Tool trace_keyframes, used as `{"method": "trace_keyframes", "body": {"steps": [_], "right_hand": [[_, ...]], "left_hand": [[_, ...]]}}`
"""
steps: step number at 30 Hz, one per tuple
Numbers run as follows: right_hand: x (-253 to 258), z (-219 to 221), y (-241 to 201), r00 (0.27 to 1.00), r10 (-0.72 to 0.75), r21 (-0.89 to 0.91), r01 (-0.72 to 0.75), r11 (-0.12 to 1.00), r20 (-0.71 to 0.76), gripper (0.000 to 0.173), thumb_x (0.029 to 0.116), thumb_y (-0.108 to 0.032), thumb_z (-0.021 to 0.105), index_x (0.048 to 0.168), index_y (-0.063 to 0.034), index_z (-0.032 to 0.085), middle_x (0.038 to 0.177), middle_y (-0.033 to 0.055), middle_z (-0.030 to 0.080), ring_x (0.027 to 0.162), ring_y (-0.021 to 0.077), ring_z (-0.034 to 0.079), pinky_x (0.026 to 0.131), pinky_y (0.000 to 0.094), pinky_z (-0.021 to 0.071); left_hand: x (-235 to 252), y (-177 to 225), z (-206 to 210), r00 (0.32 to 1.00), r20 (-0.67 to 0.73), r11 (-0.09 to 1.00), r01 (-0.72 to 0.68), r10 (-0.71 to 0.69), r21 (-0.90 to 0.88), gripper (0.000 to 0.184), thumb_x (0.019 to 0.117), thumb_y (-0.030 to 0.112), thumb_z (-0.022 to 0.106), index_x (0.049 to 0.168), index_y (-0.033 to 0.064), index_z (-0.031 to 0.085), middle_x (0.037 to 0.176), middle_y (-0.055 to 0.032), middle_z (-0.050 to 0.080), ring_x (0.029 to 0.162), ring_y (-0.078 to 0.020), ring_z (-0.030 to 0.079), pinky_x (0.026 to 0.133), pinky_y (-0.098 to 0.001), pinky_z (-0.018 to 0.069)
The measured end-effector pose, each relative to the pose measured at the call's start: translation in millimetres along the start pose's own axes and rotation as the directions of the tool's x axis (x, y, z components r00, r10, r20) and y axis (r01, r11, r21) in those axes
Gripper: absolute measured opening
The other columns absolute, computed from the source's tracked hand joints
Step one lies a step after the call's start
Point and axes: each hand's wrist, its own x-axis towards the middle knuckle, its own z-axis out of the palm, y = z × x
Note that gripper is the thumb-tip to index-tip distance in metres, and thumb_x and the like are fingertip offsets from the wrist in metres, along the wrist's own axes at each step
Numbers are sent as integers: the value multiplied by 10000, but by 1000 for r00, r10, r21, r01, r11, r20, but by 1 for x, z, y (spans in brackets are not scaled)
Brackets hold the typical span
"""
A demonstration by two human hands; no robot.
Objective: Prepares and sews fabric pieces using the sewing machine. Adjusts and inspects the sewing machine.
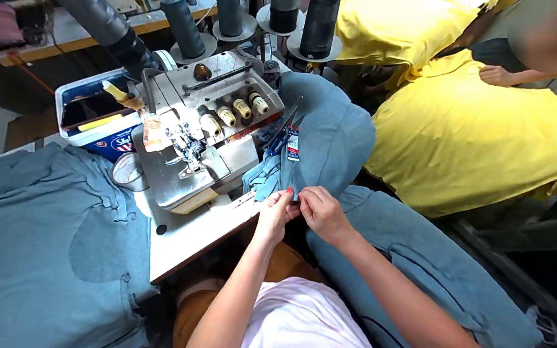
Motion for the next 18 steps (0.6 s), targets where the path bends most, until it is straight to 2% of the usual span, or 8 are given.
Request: {"method": "trace_keyframes", "body": {"steps": [3,5,7,9,11,13,15,18], "right_hand": [[2,-8,-4,932,352,315,-362,878,89,194,948,-21,556,984,89,711,953,172,720,861,178,695,799,282,566],[8,-16,-4,770,598,518,-613,596,223,168,986,-20,528,1003,64,672,867,52,658,769,34,599,737,197,504],[10,-13,-1,635,716,699,-652,294,291,148,999,-20,486,935,-33,618,776,-51,616,708,-4,587,715,194,519],[6,-11,-2,628,716,784,-592,187,304,140,1013,-56,487,1055,-18,615,908,-37,669,849,19,648,835,236,552],[-1,-7,-2,738,633,775,-536,336,236,258,969,-74,593,1179,74,615,1093,27,679,997,31,656,915,229,548],[-2,-6,2,838,538,645,-461,610,91,164,930,-44,653,1018,86,699,1065,75,674,946,10,641,841,153,539],[1,-17,16,923,383,425,-357,832,27,143,938,-33,629,969,62,732,1050,134,698,966,81,665,871,192,544],[17,-49,38,989,108,114,-119,986,101,179,964,-6,571,1002,50,737,990,172,744,935,246,736,875,353,597]], "left_hand": [[0,0,-1,1000,4,1000,9,-9,-25,173,1079,36,447,969,-1,576,763,-39,681,671,-92,692,670,-232,596],[0,0,-3,1000,14,999,4,-4,-39,177,1079,30,445,974,-5,584,794,-54,702,701,-104,709,676,-234,598],[1,1,-2,999,32,1000,-12,13,-25,172,1075,22,452,970,-2,586,802,-52,709,718,-106,716,683,-236,601],[1,2,-1,999,50,1000,-20,20,-6,162,1073,22,454,982,-3,586,815,-53,707,734,-106,717,695,-239,601],[1,3,-1,997,69,1000,-26,26,10,157,1075,28,453,992,-5,583,820,-49,703,740,-102,715,702,-243,602],[0,4,-7,996,89,998,-33,27,62,158,1080,43,448,1002,-2,577,808,-35,699,725,-94,709,694,-243,600],[2,5,-19,993,84,960,-98,78,263,139,1082,67,461,1037,-8,569,774,-23,694,676,-77,702,650,-233,594],[5,-2,-33,903,150,534,-365,402,763,267,1054,105,486,1217,-84,581,921,-123,672,777,-155,650,729,-311,537]]}}
